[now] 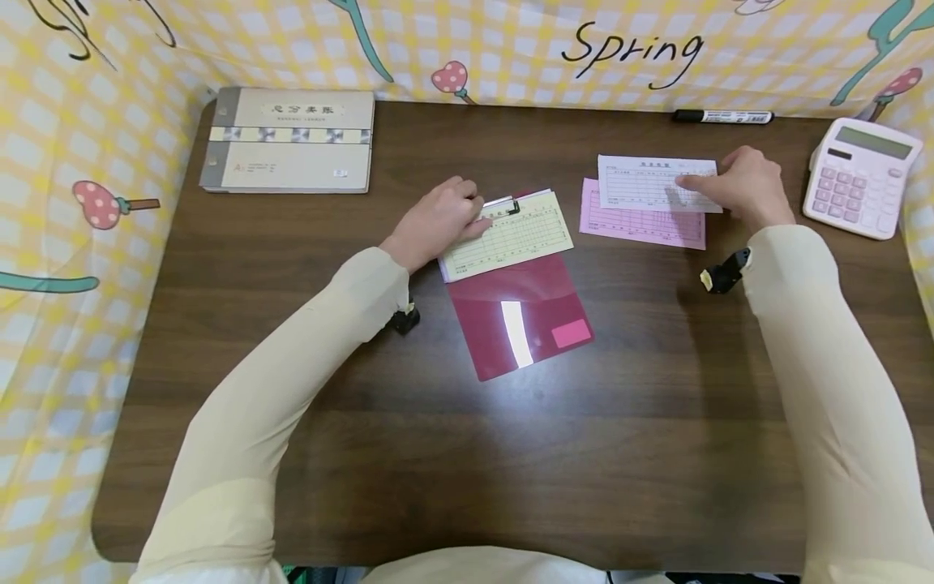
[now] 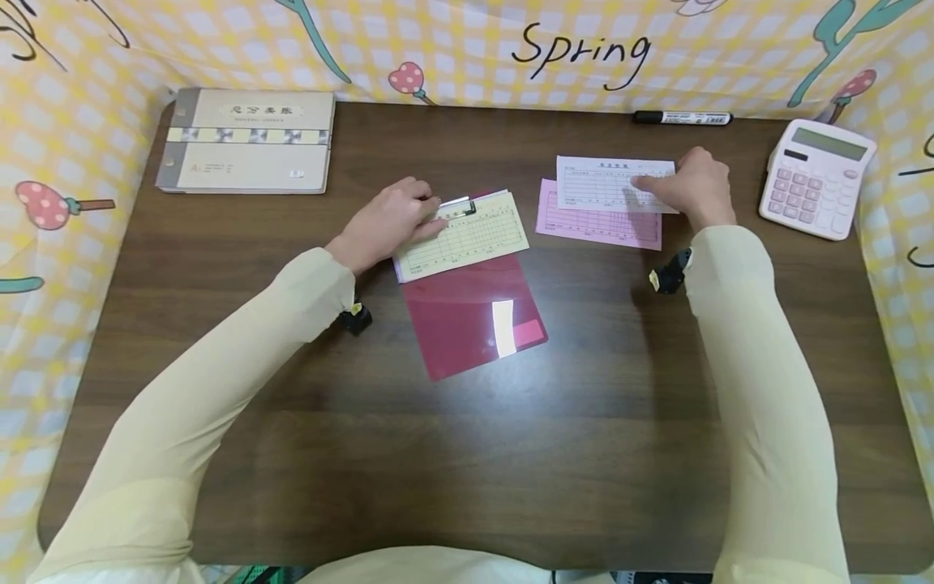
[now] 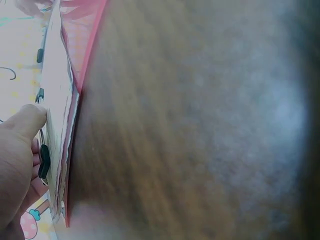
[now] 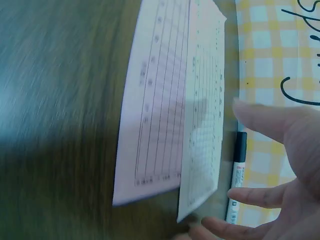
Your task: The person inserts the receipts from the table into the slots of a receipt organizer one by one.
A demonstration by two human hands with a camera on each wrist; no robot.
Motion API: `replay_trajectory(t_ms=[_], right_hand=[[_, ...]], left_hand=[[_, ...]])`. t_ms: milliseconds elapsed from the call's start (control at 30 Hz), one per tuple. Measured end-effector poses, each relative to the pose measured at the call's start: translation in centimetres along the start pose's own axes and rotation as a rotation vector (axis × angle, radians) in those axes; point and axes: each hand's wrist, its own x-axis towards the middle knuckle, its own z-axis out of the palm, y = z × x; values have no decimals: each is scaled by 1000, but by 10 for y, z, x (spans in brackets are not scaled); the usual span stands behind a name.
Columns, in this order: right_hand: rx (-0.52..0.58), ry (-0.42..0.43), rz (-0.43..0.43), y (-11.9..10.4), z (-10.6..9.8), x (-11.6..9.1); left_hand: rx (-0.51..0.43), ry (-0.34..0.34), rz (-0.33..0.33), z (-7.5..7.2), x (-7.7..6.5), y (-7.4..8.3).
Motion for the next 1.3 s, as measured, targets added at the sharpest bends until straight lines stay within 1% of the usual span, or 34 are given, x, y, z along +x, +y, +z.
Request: replay_trajectory(t_ms=[100, 167, 300, 467, 600, 767, 900, 1033, 1167, 1300], right_hand=[[-10, -18, 3, -4, 2, 3], [-11, -11, 9, -5, 4, 4], [-50, -3, 33, -6, 9, 6], [-99, 2, 48, -7, 12, 9], [-108, 0, 46, -8, 13, 10], [-78, -4, 46, -9, 14, 6], [-51, 7, 18, -9, 14, 5], [-11, -3, 0, -8, 16, 4], [34, -14, -3, -4, 17, 3], [67, 10, -19, 1, 18, 3]], left_hand=[[-1, 5, 4, 1, 1, 0], [1, 15, 7, 2, 2, 1], [12, 31, 22, 3, 3, 1], [21, 33, 32, 2, 4, 2], [19, 30, 27, 2, 4, 2], [18, 17, 24, -1, 3, 2], [19, 22, 30, -2, 3, 2], [20, 18, 23, -3, 2, 1], [17, 11, 20, -2, 2, 1], [15, 8, 16, 0, 2, 2]])
